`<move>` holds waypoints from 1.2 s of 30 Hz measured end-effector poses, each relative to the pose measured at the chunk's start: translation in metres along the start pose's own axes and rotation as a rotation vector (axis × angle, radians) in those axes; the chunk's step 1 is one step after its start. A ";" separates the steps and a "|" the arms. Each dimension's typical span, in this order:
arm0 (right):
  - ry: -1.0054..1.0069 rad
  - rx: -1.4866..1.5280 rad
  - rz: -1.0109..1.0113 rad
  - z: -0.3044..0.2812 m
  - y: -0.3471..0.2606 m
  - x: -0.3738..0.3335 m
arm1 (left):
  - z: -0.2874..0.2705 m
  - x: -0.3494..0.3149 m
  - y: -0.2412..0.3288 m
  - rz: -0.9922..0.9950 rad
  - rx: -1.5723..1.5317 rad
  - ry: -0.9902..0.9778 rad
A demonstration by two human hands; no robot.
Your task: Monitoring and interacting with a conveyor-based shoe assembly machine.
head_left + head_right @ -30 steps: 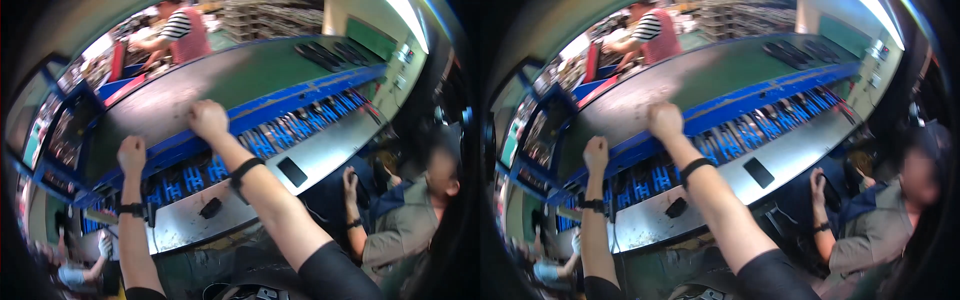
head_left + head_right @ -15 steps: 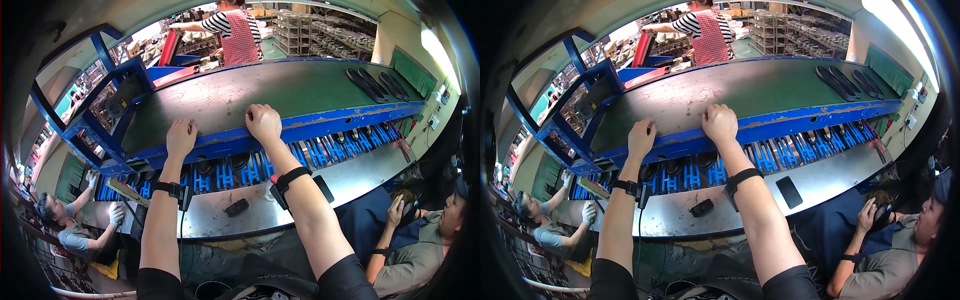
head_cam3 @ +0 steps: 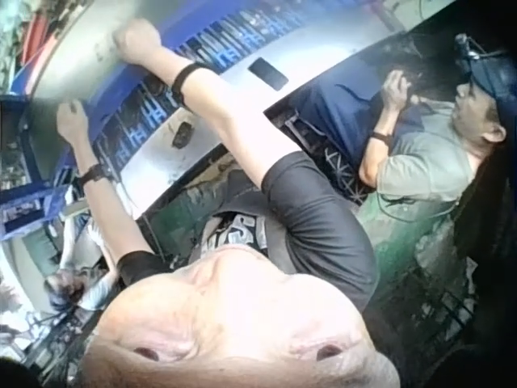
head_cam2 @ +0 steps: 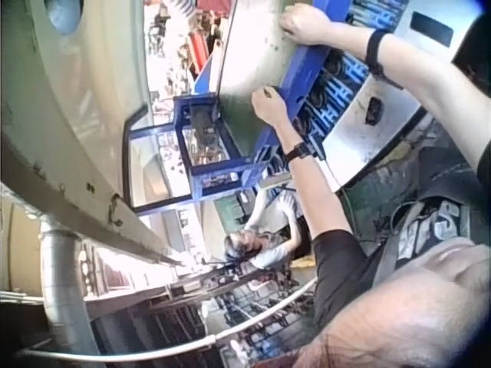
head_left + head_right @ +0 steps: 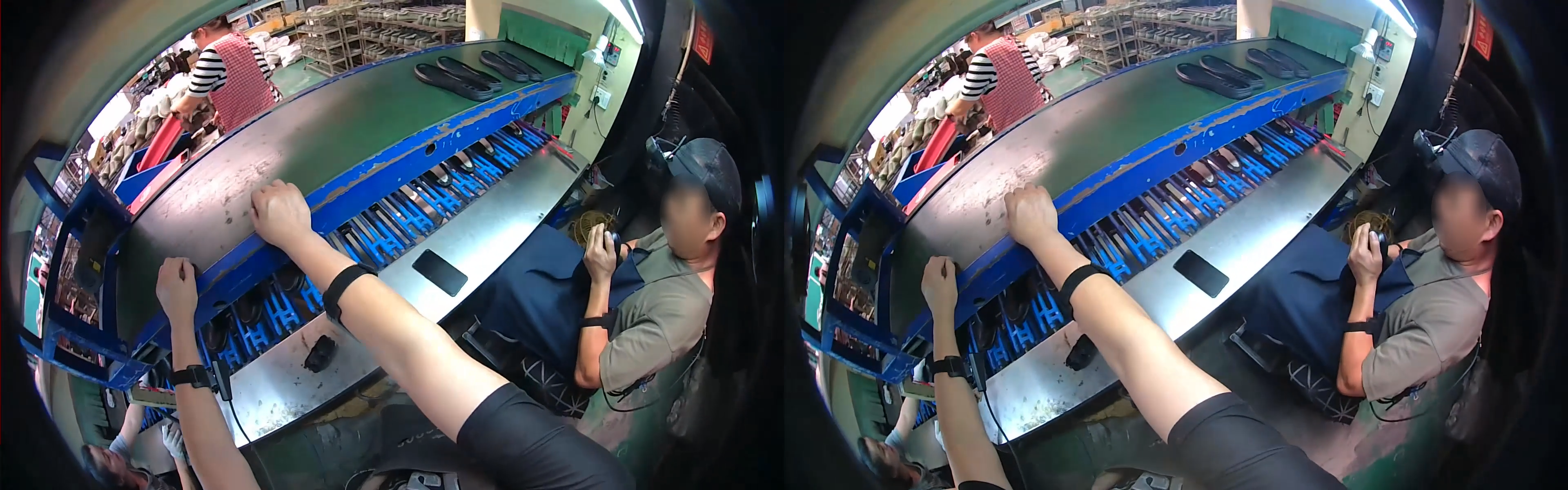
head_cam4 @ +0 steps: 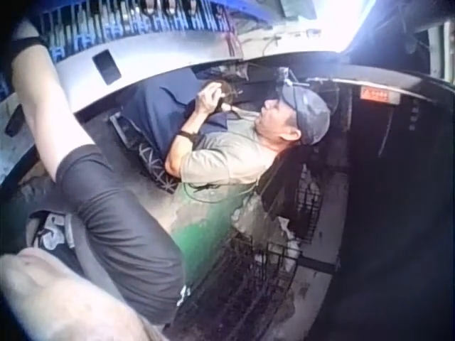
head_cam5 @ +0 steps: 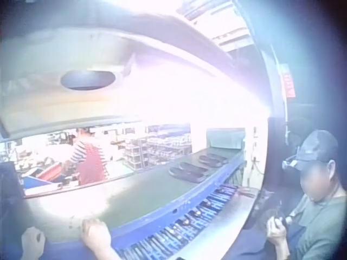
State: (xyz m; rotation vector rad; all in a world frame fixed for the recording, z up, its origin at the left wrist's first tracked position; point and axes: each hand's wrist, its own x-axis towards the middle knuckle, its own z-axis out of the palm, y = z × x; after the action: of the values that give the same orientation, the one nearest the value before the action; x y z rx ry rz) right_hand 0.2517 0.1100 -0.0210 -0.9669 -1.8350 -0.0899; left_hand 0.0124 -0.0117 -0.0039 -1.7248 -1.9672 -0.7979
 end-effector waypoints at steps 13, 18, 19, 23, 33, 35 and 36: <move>-0.095 0.035 0.097 0.019 0.002 0.003 | 0.021 0.003 -0.036 0.048 -0.026 -0.045; -0.100 0.032 0.105 0.018 0.002 0.000 | 0.018 0.002 -0.022 0.165 0.036 0.162; -0.082 0.033 0.099 0.018 0.000 0.001 | 0.017 0.002 -0.028 0.162 0.042 0.163; -0.066 0.023 0.070 0.023 -0.012 0.007 | 0.015 0.001 -0.051 -0.010 0.005 -0.040; -0.044 -0.011 0.024 -0.001 0.010 -0.003 | 0.012 -0.007 0.012 -0.011 -0.037 0.089; -0.030 0.004 0.005 0.001 -0.003 0.000 | 0.000 -0.006 0.002 -0.008 -0.028 0.086; -0.027 0.008 -0.003 0.002 -0.006 0.001 | -0.001 -0.006 -0.002 -0.011 -0.024 0.095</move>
State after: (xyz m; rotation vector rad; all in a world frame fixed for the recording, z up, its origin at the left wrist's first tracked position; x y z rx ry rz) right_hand 0.2464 0.1071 -0.0192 -0.9644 -1.8601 -0.0719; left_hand 0.0117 -0.0175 -0.0074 -1.6595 -1.9132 -0.8940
